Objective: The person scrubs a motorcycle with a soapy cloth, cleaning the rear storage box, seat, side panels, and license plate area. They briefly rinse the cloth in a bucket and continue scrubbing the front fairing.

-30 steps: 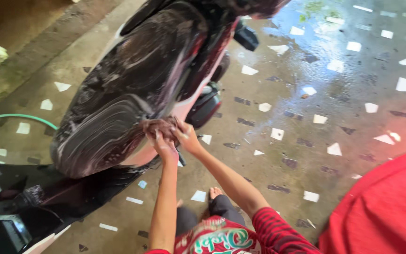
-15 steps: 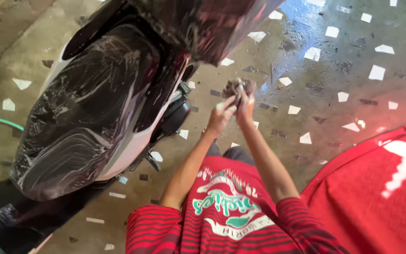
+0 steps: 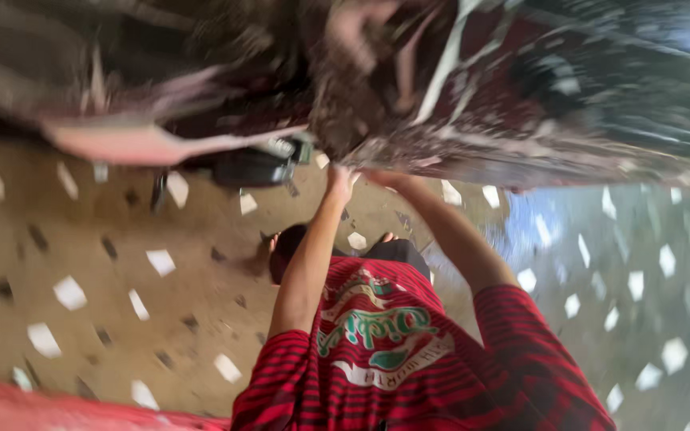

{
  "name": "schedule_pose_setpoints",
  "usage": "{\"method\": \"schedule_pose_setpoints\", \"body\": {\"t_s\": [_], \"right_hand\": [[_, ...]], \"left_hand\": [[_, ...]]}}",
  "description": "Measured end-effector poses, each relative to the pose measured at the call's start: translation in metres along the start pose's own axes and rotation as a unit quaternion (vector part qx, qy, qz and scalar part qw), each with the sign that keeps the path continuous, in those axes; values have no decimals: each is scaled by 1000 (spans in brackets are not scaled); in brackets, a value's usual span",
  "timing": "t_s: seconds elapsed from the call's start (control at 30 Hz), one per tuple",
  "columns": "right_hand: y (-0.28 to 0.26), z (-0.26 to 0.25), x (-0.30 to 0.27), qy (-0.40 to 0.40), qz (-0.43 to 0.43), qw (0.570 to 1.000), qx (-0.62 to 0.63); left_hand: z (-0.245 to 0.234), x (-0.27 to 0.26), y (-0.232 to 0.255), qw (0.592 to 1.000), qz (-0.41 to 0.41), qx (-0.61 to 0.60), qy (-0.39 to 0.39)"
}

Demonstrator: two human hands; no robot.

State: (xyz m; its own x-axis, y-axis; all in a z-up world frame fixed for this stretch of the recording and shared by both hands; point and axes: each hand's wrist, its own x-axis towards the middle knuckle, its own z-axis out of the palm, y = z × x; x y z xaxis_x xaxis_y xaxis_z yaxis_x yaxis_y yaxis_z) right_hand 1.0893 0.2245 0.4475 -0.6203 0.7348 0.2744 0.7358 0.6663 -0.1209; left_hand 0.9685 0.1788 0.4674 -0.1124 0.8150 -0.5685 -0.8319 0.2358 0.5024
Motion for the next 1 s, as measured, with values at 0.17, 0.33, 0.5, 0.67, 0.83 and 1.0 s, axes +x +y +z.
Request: {"method": "schedule_pose_setpoints", "body": {"t_s": [0.17, 0.33, 0.5, 0.67, 0.83, 1.0], "right_hand": [[47, 23, 19, -24, -82, 996, -32], [53, 44, 33, -57, -80, 994, 44], [15, 67, 49, 87, -134, 987, -7], [-74, 95, 69, 202, 175, 913, 308], [-232, 167, 103, 412, 267, 666, 562], [-296, 263, 123, 484, 83, 819, 295]], "left_hand": [[-1, 15, -22, 968, 87, 193, 132], [-30, 24, -50, 972, 139, 186, 47], [-79, 20, -22, 978, 150, 142, -22], [-168, 13, 45, 973, 205, 109, -2], [-260, 22, 79, 916, 373, 144, 38], [-339, 64, 91, 776, 569, 252, 99]]}}
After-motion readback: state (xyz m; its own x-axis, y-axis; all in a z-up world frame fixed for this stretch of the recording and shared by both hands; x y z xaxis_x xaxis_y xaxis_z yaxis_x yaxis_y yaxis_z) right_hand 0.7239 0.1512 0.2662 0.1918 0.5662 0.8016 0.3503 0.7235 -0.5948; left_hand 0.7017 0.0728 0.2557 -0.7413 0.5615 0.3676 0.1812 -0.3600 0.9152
